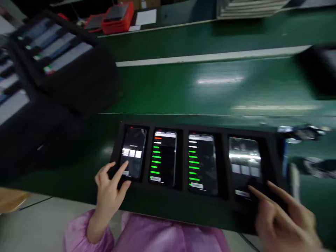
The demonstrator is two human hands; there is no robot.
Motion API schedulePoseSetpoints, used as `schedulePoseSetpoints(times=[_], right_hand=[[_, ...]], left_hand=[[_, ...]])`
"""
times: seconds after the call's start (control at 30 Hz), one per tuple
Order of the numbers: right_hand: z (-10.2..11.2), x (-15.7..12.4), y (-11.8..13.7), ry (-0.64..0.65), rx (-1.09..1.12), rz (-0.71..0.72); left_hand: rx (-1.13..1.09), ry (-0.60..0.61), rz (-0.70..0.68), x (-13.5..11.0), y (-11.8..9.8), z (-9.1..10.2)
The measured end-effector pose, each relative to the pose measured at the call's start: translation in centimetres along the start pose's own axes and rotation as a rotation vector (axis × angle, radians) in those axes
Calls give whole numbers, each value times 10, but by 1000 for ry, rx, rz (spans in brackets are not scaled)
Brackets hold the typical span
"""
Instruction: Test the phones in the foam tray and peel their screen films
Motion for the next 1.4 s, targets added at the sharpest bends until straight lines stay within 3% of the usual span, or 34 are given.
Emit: schedulePoseSetpoints(times=[0.33,0.53,0.67,0.77,0.87,1.17,1.4], right_hand=[[1,8,5,30,-89,-4],[-16,37,16,177,-116,67],[-18,47,43,164,-37,154],[-26,46,73,224,67,267],[-36,43,88,282,54,306],[-40,27,82,225,219,313],[-55,19,68,211,283,231]], left_hand=[[9,-11,-30,-3,4,-5],[2,-25,-21,-1,5,-4],[3,-12,-34,0,1,-4],[-12,-11,-5,0,5,-4],[-31,-25,23,1,8,-3],[26,3,63,-1,7,-8],[73,-4,38,5,-3,1]])
Point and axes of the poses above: each hand's wrist, its own x-axis towards the middle knuckle, its own z-axis out of the back of the hand, y = z × x, the point moved 10 cm from there along x, towards the middle knuckle, and after that the axes turned 8 degrees about z, right-handed, at the moved point
